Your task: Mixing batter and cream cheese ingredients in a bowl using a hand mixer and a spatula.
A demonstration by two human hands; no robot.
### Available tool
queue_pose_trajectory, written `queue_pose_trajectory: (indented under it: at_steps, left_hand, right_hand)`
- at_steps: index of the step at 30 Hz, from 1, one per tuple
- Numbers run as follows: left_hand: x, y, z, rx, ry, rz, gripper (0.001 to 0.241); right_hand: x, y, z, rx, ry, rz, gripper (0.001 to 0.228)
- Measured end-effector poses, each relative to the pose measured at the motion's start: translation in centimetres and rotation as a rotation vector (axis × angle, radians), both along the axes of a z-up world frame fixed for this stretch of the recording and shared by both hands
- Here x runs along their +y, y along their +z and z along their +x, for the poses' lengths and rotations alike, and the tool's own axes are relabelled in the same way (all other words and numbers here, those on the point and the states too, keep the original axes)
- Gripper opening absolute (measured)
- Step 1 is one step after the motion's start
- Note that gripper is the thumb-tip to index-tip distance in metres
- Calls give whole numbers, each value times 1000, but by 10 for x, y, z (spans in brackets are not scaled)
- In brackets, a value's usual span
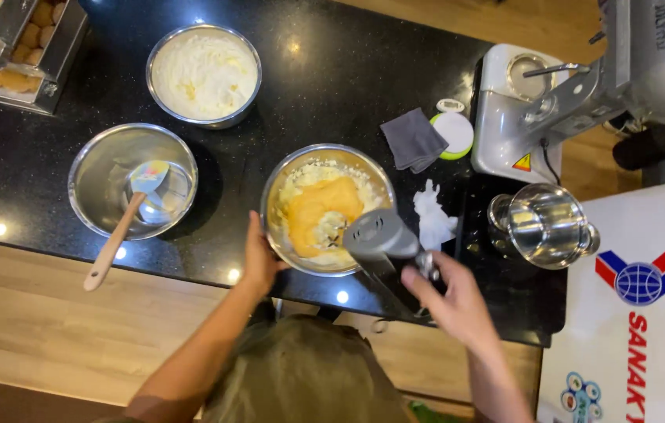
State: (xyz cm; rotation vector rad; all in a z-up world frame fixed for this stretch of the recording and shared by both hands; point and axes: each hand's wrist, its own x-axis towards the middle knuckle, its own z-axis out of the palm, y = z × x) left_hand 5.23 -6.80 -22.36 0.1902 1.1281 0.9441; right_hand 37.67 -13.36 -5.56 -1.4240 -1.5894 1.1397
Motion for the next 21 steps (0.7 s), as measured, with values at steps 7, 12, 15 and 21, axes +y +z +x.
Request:
queue_pose_trajectory:
  at_steps: [7,12,15,21]
  left_hand:
    - [-34,-28,7,-119,-89,37,87]
    - [-6,-51,-13,158,-51,50,73]
    - [14,-35,-24,358,-16,226,63]
    - [46,0,-29,513,-101,194,59]
  right_hand:
    - [73,80,-120,-710,57,-154,56]
    - [104,80,-159,-814,234,-108,71]
    - [115,75,-154,-920,201,-159,75]
    - [108,74,-148,-898,166,-91,75]
